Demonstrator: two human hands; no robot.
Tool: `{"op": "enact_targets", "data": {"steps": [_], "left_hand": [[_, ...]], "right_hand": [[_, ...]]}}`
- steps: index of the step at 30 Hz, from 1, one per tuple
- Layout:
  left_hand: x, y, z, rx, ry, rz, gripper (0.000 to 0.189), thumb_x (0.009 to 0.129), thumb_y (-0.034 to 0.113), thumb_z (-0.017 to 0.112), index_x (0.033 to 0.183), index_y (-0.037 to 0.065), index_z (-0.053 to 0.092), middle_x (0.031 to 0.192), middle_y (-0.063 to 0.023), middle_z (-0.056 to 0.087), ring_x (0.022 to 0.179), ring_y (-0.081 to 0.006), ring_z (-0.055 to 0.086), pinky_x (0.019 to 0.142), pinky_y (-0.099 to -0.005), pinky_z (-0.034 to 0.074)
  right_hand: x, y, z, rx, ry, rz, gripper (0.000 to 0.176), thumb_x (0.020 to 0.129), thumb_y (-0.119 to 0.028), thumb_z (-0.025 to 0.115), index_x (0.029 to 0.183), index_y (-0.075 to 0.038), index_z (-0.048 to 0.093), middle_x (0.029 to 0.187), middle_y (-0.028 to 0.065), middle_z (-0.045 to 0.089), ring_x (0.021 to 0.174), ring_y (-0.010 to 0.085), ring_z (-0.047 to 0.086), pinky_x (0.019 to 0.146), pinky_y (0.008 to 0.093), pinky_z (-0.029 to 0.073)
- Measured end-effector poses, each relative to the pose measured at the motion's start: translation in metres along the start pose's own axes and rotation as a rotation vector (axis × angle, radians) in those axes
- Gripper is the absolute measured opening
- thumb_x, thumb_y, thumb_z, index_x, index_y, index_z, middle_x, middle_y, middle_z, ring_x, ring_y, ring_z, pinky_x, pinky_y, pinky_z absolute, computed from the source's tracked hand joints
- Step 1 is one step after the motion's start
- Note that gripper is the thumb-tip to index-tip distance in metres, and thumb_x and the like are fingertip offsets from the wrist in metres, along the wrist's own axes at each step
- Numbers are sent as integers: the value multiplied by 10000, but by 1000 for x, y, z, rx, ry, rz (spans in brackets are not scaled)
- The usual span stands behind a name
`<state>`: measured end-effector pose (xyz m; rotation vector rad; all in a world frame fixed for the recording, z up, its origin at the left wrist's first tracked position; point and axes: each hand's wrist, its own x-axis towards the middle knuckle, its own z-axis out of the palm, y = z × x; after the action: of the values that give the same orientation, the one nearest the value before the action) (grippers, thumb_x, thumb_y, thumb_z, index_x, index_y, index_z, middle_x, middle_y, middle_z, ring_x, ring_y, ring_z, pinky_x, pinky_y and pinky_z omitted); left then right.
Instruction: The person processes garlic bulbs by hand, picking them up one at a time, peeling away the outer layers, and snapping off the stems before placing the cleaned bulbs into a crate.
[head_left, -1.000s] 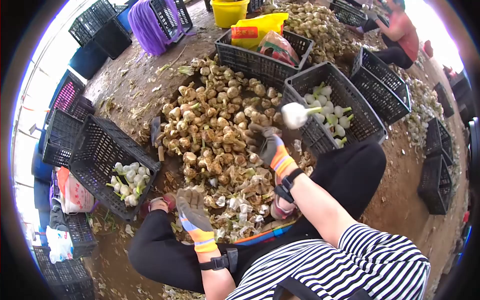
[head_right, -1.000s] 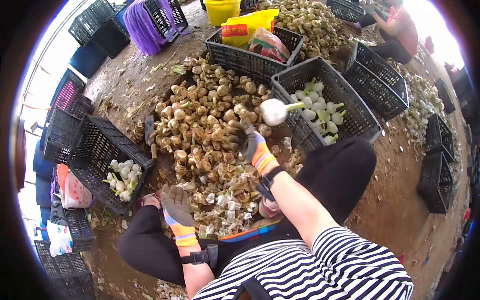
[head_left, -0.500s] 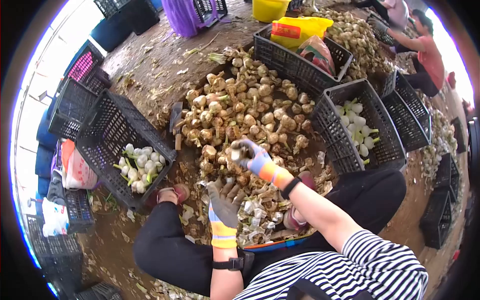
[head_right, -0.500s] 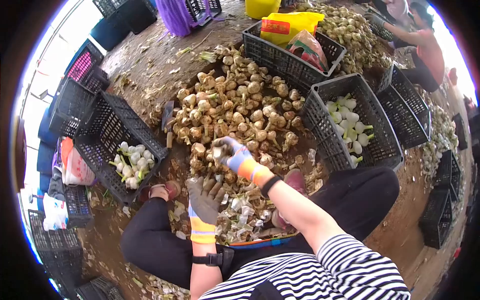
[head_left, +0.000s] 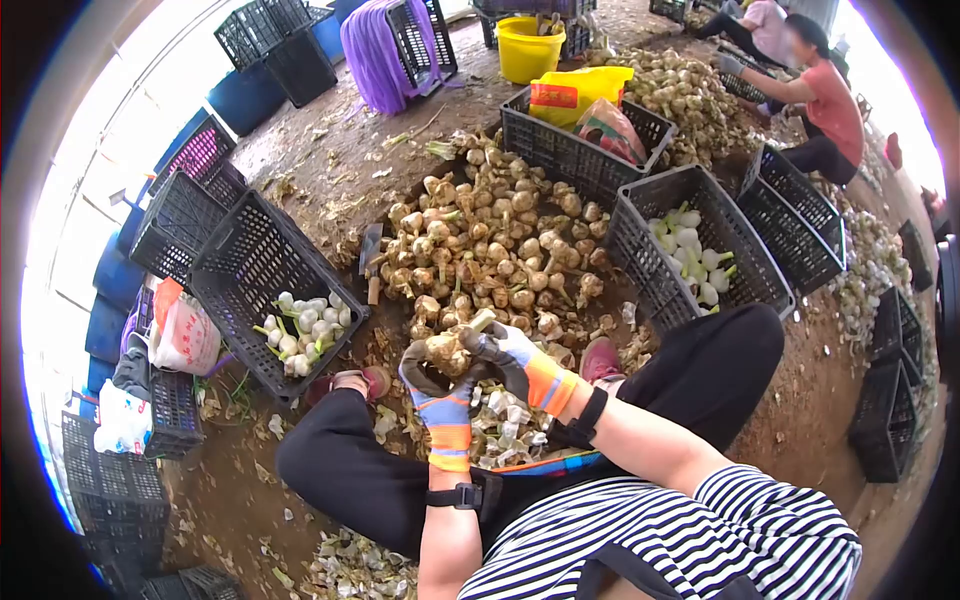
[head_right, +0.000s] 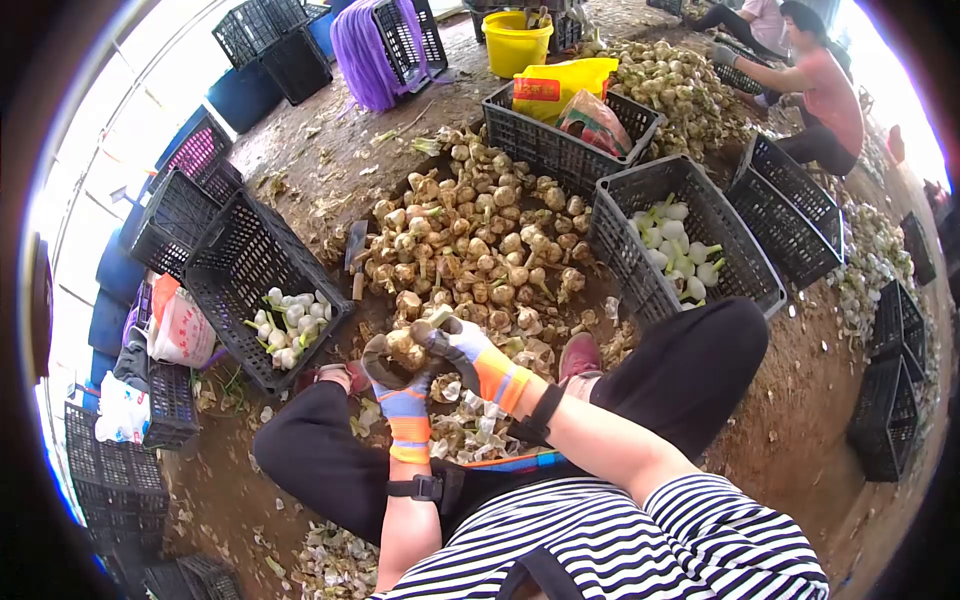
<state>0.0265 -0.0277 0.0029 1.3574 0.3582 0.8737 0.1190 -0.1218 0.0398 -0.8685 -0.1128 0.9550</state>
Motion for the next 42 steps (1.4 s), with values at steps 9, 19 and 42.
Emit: {"op": "enact_targets", "data": {"steps": [9,19,42], "left_hand": [[-4,23,-8,-140,-94,-53,615,662,-117,724,1178,64,443,1268,-119,476,1147,-234,498,951,-367,462],[-2,21,-13,376,-70,341,578,651,-107,719,1135,57,450,1200,-107,501,1086,-212,516,951,-334,458],[-7,27,-2,-48,-86,98,542,765,-8,668,1256,61,449,1219,-91,515,1061,-218,543,880,-338,497]], "right_hand": [[-14,-11,1,161,-186,-7,301,781,-24,701,1059,-2,589,997,76,650,887,165,640,786,302,527],[-15,-10,29,24,-28,27,305,785,-88,736,1048,2,609,929,87,667,814,163,652,718,293,540],[-7,-15,9,-120,-70,-13,333,760,-23,737,1071,19,627,939,63,664,817,98,614,750,231,490]]}}
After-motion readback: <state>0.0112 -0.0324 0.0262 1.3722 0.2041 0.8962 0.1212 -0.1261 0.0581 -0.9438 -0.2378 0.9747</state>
